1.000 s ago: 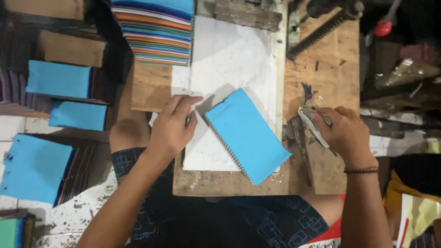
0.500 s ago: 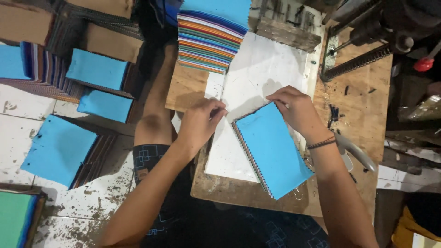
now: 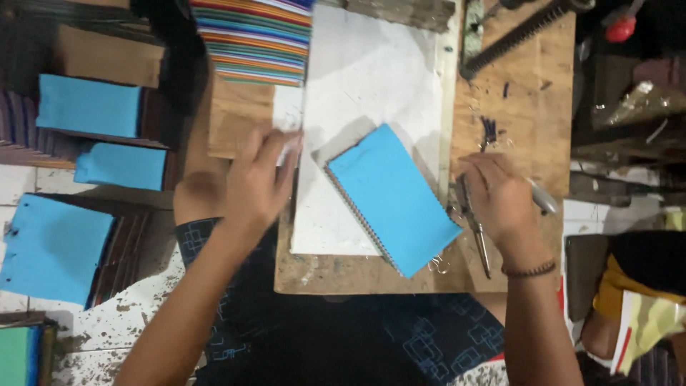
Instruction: The person trims the edges of fabric swatches using a small hand-held blade, then aligns the stack and uses a drill press to punch holes through the fabric samples.
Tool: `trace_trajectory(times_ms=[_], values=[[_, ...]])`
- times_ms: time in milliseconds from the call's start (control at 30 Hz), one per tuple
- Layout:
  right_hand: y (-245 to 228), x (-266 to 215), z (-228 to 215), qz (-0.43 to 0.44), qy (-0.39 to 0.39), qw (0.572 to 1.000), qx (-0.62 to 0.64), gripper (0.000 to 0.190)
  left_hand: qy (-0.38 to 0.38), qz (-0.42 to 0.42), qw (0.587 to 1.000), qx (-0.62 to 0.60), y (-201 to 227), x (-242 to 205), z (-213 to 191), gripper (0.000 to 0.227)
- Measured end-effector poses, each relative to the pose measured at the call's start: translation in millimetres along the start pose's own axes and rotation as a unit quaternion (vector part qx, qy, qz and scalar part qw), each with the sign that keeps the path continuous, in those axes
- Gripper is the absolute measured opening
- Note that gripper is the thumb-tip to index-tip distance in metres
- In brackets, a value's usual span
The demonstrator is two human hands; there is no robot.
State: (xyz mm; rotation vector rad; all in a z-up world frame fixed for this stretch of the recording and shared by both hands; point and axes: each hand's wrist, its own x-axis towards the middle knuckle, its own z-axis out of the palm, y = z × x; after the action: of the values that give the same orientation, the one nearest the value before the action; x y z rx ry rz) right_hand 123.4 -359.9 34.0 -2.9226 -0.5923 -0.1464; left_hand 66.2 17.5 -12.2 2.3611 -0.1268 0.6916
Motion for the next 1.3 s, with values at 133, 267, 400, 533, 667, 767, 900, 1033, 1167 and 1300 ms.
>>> trace_trajectory(times_ms=[133, 267, 400, 533, 667, 767, 900, 1033, 1167, 1300], values=[[-62.7, -31.0, -40.4, 0.076, -0.077, 0.978, 0.179, 0.031, -0.079, 0.013, 0.994, -0.076, 32.5, -46.6, 15.6, 0.044], [-72.8, -51.7, -21.0, 0.111, -0.11, 0.958, 0.242, 0.043, -0.108, 0.03, 0.992, -0.053, 31.9, -44.2, 41.1, 0.045], [-95.0, -46.4, -24.4, 0.139, -0.056, 0.946, 0.287, 0.047, -0.093, 0.004, 0.992, -0.085, 31.0, -3.1, 54.9, 0.043], [-109.1, -54.8, -29.8, 0.117, -0.005, 0.938, 0.327, 0.048, -0.113, -0.057, 0.968, -0.218, 69.9, 4.3, 18.5, 0.035], [-114.2, -76.1, -18.2, 0.109, 0.03, 0.913, 0.392, 0.046, -0.149, -0.091, 0.932, -0.318, 105.4, -47.0, -7.6, 0.045], [-116.5, -97.5, 4.4, 0.071, 0.025, 0.927, 0.368, 0.044, -0.184, -0.126, 0.913, -0.341, 114.9, -83.2, -1.0, 0.056], [-117.2, -110.6, 21.8, 0.019, 0.042, 0.953, 0.299, 0.049, -0.206, -0.166, 0.881, -0.392, 131.0, -87.3, -2.1, 0.064], [-115.3, -105.6, 1.4, 0.054, 0.098, 0.947, 0.302, 0.044, -0.182, -0.151, 0.909, -0.344, 126.0, -84.8, -3.9, 0.069], [-122.3, -111.8, 17.8, 0.028, 0.095, 0.951, 0.292, 0.049, -0.196, -0.146, 0.908, -0.34, 130.1, -85.5, -3.1, 0.067], [-119.8, -111.7, 19.1, 0.054, 0.104, 0.951, 0.286, 0.047, -0.187, -0.166, 0.917, -0.311, 125.1, -84.0, -7.9, 0.077]])
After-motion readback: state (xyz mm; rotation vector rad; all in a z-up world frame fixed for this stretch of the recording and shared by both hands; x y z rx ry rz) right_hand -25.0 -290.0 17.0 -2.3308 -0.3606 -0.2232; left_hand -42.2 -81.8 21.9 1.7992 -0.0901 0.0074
